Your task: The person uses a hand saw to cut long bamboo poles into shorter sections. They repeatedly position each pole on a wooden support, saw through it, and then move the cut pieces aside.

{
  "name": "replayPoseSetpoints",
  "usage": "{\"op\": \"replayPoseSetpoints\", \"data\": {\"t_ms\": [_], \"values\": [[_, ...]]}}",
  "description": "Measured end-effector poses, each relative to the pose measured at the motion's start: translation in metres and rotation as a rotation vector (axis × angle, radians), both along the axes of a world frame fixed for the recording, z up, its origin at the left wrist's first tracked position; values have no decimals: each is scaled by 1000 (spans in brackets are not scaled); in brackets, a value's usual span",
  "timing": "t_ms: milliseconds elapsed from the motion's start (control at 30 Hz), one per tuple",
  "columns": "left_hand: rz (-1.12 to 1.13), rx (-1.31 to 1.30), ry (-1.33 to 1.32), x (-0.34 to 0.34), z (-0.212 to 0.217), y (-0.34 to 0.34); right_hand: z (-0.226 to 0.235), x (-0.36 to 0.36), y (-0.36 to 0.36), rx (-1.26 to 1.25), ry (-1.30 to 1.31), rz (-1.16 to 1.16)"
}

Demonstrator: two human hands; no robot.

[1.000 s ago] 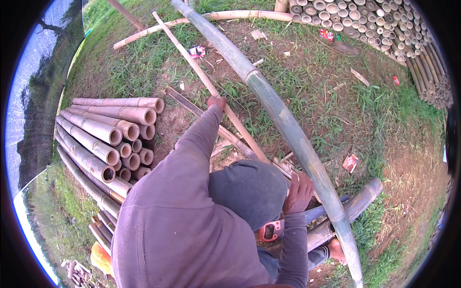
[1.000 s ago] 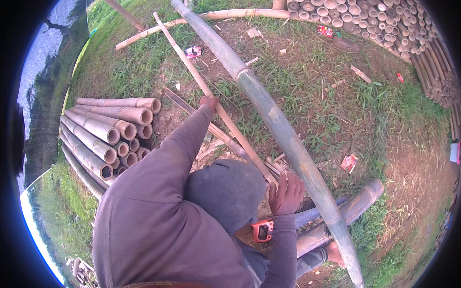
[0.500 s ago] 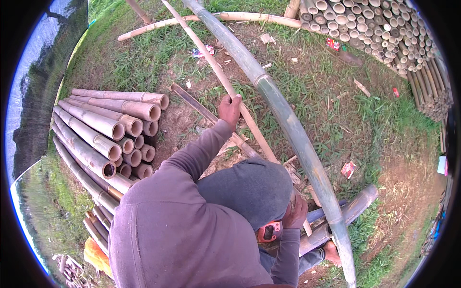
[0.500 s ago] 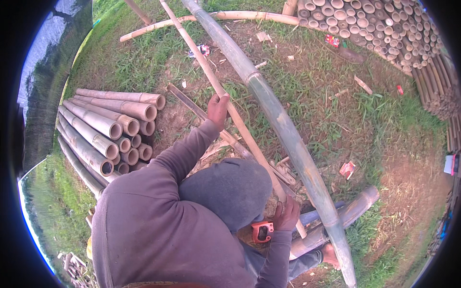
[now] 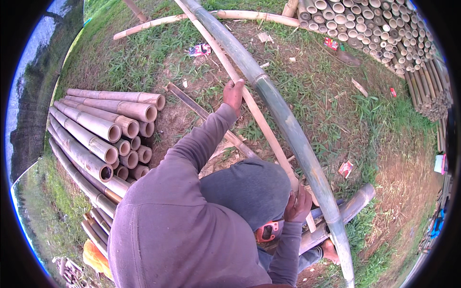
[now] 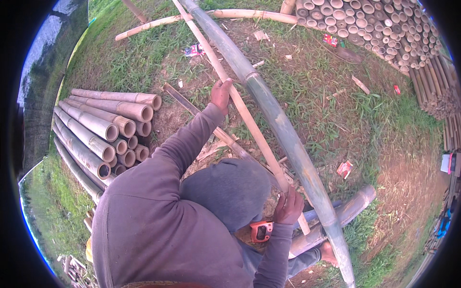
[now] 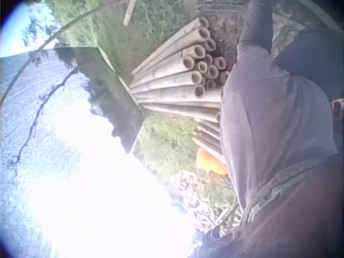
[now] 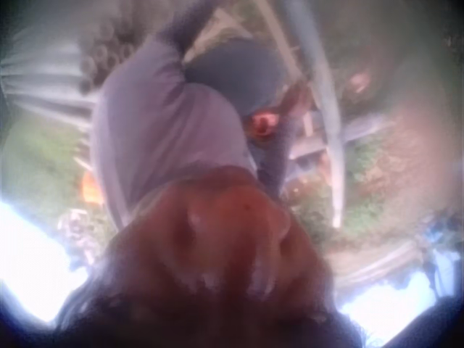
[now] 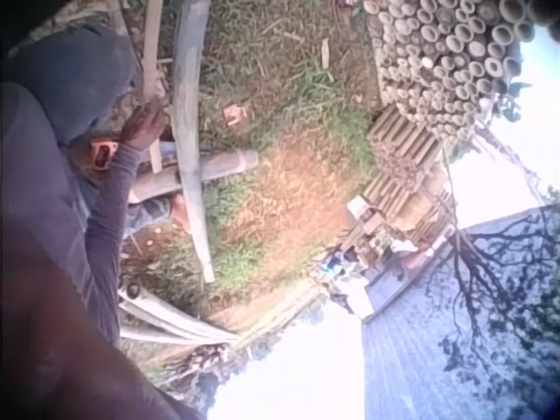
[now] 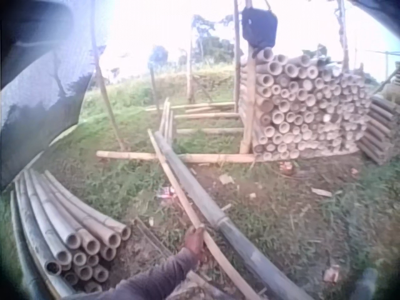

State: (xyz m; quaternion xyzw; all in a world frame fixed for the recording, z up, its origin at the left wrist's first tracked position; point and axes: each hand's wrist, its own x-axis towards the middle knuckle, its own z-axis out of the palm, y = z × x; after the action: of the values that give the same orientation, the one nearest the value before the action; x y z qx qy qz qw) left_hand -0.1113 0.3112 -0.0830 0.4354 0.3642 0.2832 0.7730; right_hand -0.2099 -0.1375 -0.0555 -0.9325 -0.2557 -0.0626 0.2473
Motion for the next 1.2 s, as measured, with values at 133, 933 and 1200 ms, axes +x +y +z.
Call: {"op": "replayPoseSetpoints", "data": {"t_ms": [133, 933, 1200], "values": [[-48, 0, 23, 0, -5, 3, -1, 0, 0, 0, -5, 5], [21, 973, 58, 24, -9, -35, 35, 71, -28, 19, -189, -245], [-910, 2047, -261, 26, 34, -131, 4, 72, -24, 72, -75, -341]]}}
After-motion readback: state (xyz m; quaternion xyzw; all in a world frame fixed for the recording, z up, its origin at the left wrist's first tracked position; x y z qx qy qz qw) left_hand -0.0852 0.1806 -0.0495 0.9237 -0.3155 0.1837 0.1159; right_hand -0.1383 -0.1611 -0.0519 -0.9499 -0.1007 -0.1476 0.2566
